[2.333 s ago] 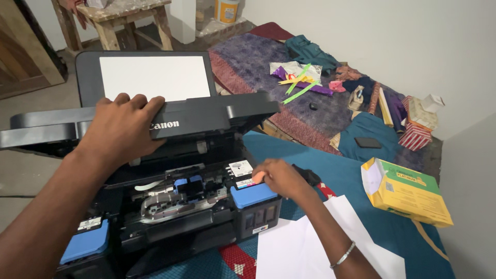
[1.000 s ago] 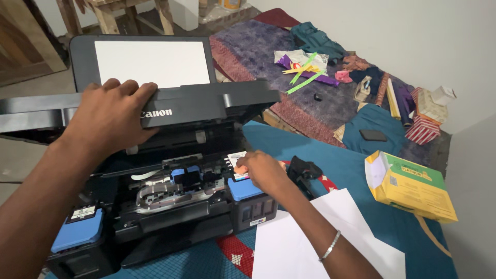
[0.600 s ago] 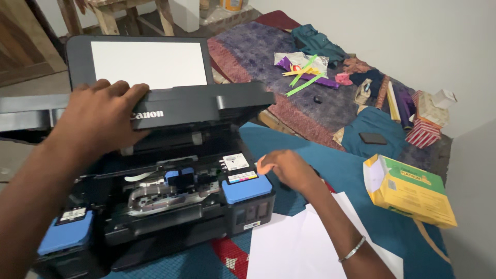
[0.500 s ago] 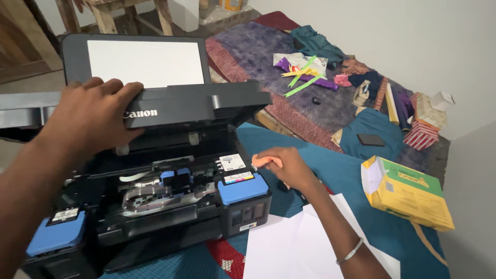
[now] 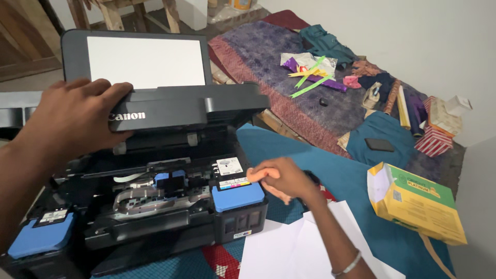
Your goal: The person uses a cloth to wipe the interior of a Canon printer, focusing on the ink cartridge slots and internal mechanisms. They repeatedly wipe different areas inside the open printer while holding the lid open with one hand.
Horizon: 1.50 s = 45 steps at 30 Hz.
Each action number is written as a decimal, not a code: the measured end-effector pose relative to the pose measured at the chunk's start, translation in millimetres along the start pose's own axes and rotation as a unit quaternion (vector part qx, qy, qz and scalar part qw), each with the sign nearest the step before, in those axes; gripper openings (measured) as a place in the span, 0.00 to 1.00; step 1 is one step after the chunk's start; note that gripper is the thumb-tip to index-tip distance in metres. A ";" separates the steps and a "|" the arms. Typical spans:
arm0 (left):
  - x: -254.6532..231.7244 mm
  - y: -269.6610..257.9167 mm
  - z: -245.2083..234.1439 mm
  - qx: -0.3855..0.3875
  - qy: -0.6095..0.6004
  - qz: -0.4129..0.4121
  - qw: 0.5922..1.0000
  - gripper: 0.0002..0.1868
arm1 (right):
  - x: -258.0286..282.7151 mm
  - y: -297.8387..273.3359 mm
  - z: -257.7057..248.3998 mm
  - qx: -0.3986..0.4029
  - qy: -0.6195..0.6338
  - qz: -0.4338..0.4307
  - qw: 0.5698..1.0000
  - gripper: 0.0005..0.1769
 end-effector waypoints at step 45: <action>5.3 -14.5 -19.7 -0.045 -0.108 0.030 0.993 0.42 | 99.0 -22.2 24.3 -0.035 -0.196 -0.117 0.973 0.08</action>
Point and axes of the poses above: each hand's wrist, its own y-axis towards the middle knuckle, its own z-axis out of the palm, x = y × z, the point moved 5 cm from there along y, towards the middle knuckle, and after that the axes turned 10 degrees about x, right-handed, at the moved point
